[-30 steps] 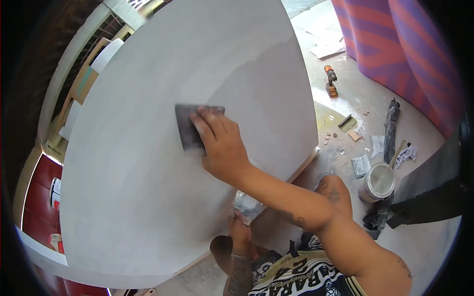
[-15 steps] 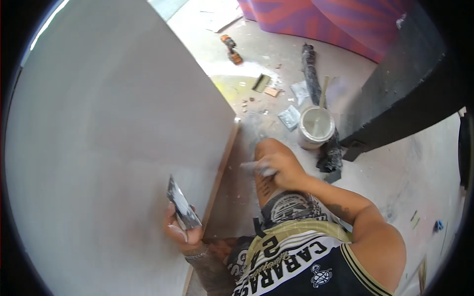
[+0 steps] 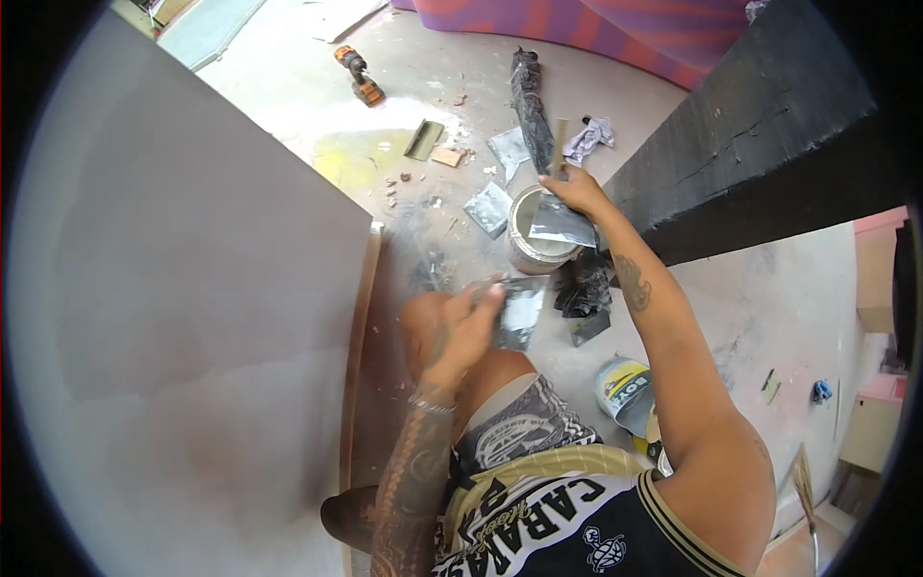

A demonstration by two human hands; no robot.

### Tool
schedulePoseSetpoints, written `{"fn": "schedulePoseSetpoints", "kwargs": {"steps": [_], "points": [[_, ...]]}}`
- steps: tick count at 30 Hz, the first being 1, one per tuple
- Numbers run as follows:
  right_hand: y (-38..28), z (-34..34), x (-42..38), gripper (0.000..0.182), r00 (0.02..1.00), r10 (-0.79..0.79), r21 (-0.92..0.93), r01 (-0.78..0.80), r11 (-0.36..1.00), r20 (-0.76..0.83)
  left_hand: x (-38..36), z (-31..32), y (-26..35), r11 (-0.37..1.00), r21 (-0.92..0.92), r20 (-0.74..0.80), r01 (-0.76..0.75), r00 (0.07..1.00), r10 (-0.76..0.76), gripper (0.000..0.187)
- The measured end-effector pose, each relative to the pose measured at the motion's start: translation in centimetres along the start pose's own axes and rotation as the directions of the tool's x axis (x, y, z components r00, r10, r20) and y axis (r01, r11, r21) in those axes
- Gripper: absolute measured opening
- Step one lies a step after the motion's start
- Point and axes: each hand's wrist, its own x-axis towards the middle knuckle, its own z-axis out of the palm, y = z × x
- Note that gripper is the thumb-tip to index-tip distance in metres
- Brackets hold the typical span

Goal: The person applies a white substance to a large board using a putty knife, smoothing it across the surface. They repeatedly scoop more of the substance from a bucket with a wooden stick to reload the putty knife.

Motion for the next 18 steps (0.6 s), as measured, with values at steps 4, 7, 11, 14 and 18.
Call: {"fn": "schedulePoseSetpoints", "kwargs": {"steps": [4,7,11,14,18], "points": [[-1.6,-1.9,-0.8,0.042,0.978,-0.133,-0.296,0.176,0.939,0.158,4.6,5.3,-4.2,0.934,0.351,0.144,-0.06,0.99,0.009,0.034],[-1.9,-3.8,-4.6,0.031,0.91,-0.294,-0.306,0.381,0.873,0.293,5.9,7.3,-5.9,0.763,0.617,0.279,-0.192,0.96,0.017,0.034],[-3.1,-6.2,-8.3,0.023,0.913,-0.268,-0.239,0.347,0.907,0.308,7.6,8.3,-6.8,0.62,0.759,0.29,-0.198,0.956,-0.049,0.033],[-3.7,-7.2,-9.2,0.022,0.911,-0.327,-0.161,0.372,0.914,0.251,8.4,8.3,-8.5,0.608,0.779,0.258,-0.156,0.963,-0.084,0.031],[-2.5,-6.2,-8.0,0.025,0.858,-0.462,-0.117,0.494,0.861,0.224,8.6,8.3,-9.0,0.577,0.806,0.262,-0.13,0.953,-0.151,0.029]]}}
